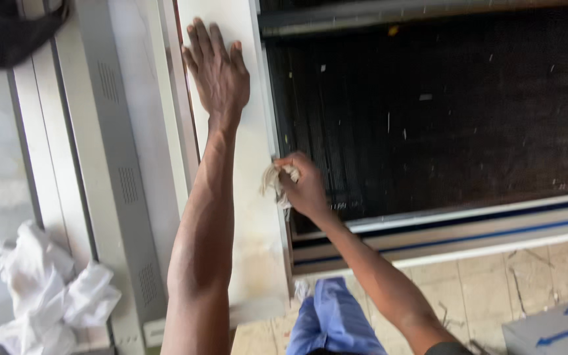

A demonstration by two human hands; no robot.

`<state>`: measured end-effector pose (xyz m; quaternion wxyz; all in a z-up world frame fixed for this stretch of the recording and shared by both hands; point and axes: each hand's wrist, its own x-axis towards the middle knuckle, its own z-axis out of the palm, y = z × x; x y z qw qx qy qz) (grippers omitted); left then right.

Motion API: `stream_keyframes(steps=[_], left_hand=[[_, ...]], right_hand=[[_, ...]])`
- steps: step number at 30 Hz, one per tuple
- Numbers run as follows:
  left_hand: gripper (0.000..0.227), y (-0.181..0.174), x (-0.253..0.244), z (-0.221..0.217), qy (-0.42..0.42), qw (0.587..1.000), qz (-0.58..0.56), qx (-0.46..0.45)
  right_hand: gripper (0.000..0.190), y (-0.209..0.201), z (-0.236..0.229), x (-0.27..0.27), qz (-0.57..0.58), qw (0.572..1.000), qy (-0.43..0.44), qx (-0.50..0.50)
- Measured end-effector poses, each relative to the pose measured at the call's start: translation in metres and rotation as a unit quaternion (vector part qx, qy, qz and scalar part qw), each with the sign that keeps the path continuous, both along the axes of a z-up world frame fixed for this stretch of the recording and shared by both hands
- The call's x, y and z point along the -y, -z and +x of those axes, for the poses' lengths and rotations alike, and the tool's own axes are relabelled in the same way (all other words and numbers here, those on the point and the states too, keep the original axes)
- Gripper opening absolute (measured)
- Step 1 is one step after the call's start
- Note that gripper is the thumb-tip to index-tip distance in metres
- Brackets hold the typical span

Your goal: The person cleans the exterior and interior of a large blue and white industrial machine. They use a spray bottle and a cloth to wipe the top surface, sides, and door, then open the door to clean the internal frame and mesh floor before closing it.

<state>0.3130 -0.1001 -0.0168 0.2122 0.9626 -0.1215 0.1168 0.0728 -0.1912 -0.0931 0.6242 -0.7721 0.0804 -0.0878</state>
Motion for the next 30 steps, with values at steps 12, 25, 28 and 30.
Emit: stream_keyframes(steps=[12, 25, 28, 30], left_hand=[[0.061, 0.016, 0.008, 0.026, -0.033, 0.998, 0.021, -0.039], [0.067, 0.044, 0.009, 0.035, -0.052, 0.995, 0.064, -0.058], [0.07, 0.044, 0.009, 0.035, -0.052, 0.994, 0.065, -0.069], [0.071, 0.051, 0.01, 0.039, -0.049, 0.992, 0.088, -0.071]], right_hand=[[0.019, -0.019, 0.218, 0.04, -0.158, 0.983, 0.069, 0.068], [0.021, 0.033, 0.131, 0.015, -0.023, 0.992, 0.125, 0.006], [0.016, 0.032, 0.187, 0.031, -0.077, 0.987, 0.127, 0.055], [0.016, 0.022, 0.23, 0.039, -0.089, 0.984, 0.141, 0.069]])
